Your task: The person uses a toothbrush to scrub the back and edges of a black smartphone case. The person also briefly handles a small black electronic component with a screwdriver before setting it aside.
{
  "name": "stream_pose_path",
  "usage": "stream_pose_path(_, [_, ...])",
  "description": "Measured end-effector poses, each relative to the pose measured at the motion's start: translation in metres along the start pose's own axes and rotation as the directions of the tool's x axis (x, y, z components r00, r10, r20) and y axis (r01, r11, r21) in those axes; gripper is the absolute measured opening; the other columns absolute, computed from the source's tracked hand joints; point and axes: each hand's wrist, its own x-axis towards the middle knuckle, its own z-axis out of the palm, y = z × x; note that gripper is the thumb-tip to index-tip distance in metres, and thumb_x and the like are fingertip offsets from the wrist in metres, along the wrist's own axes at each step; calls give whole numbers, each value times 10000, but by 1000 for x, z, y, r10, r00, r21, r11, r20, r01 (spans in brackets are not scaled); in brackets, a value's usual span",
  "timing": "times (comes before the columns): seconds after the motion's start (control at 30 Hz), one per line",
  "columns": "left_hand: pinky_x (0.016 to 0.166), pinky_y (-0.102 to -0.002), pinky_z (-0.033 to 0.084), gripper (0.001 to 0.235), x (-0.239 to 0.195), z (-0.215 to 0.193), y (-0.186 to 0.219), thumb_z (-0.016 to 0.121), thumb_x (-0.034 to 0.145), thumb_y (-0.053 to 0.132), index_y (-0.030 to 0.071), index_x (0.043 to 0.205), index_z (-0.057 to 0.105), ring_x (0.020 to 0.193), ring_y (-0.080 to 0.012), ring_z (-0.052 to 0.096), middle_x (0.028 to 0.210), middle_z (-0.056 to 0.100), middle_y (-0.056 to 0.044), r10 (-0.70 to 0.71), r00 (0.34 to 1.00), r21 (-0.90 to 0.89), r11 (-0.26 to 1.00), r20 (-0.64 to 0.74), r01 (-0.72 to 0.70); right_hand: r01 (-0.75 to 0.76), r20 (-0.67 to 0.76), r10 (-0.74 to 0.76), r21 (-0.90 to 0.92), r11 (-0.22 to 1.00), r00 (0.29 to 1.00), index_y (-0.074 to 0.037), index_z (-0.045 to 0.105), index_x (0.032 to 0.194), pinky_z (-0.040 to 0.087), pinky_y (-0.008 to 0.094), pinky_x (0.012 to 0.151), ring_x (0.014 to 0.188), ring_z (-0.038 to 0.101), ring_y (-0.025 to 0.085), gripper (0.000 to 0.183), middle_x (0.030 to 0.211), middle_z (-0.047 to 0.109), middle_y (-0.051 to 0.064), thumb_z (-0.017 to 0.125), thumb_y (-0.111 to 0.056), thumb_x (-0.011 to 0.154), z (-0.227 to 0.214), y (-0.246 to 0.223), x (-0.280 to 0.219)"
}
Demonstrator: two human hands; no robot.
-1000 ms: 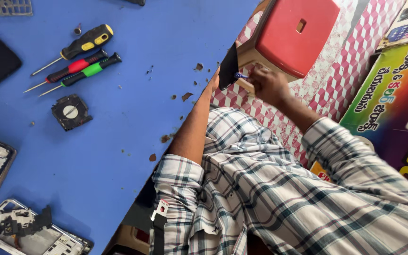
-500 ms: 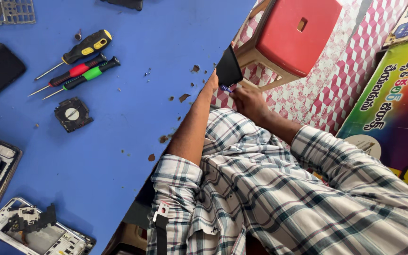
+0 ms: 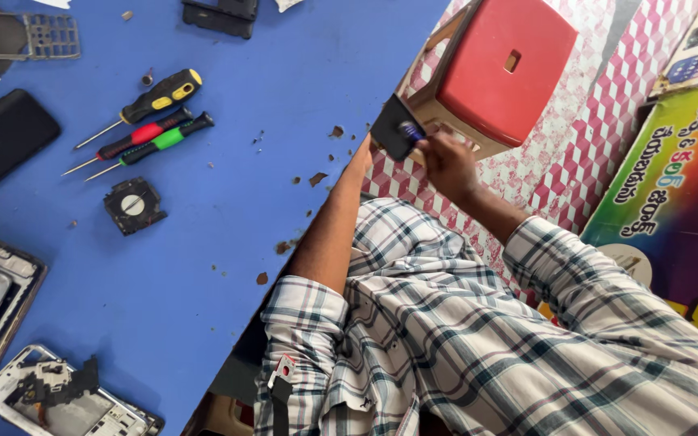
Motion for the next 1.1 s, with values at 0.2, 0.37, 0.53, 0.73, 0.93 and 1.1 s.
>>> stream_pose_path(0.2, [1041,-354,528,554,1,-1,-3,467,1071,539,124,1397,636,1175,-199,671,1329,716,-44,77,990,121,991,-116,-63,225,117,-209,-140,964,971,-55,570,813,466,436,499,564,609,281,300,704,608,89,651,-219,1051,2,-10,-1])
stream_pose_path(0.37, [1036,-366,535,561,6,3,-11,473,1066,552,130,1394,645,1166,-208,677,1323,724,-46,161,964,336,938,-213,-82,9,16,-5,-217,976,1000,-73,606,852,493,414,492,574,638,242,272,735,650,78,595,-195,1094,-4,-4,15])
stream_pose_path(0.53, [993,-380,532,565,-2,8,13,521,1025,542,108,1360,658,1127,-221,673,1276,729,-66,141,959,344,938,-246,-49,284,-34,-298,-215,934,954,-94,619,884,548,389,600,701,677,244,275,802,667,78,543,-198,1128,-9,-18,17])
stream_pose_path(0.73, [1028,-370,461,660,-27,21,52,448,1015,614,79,1352,637,1189,-219,612,1278,684,-84,168,985,242,958,-30,-156,-55,-37,46,-320,946,998,-68,585,782,483,431,473,532,621,262,365,710,644,92,602,-254,1096,-13,-15,30])
stream_pose_path(0.93, [803,-312,549,694,-44,26,82,335,1018,646,81,1232,676,914,-182,666,1049,740,-111,20,999,152,988,26,-24,136,-46,-153,-264,955,987,-89,579,827,525,414,566,575,617,249,336,707,614,72,566,-260,1116,-14,-25,32])
stream_pose_path(1.1, [756,-279,567,704,-52,31,88,347,1051,649,55,1221,683,864,-147,662,992,693,-130,105,992,128,985,74,-114,26,-13,-35,-424,905,999,-94,601,790,497,398,463,524,625,244,386,678,632,73,593,-316,1106,-28,-34,34])
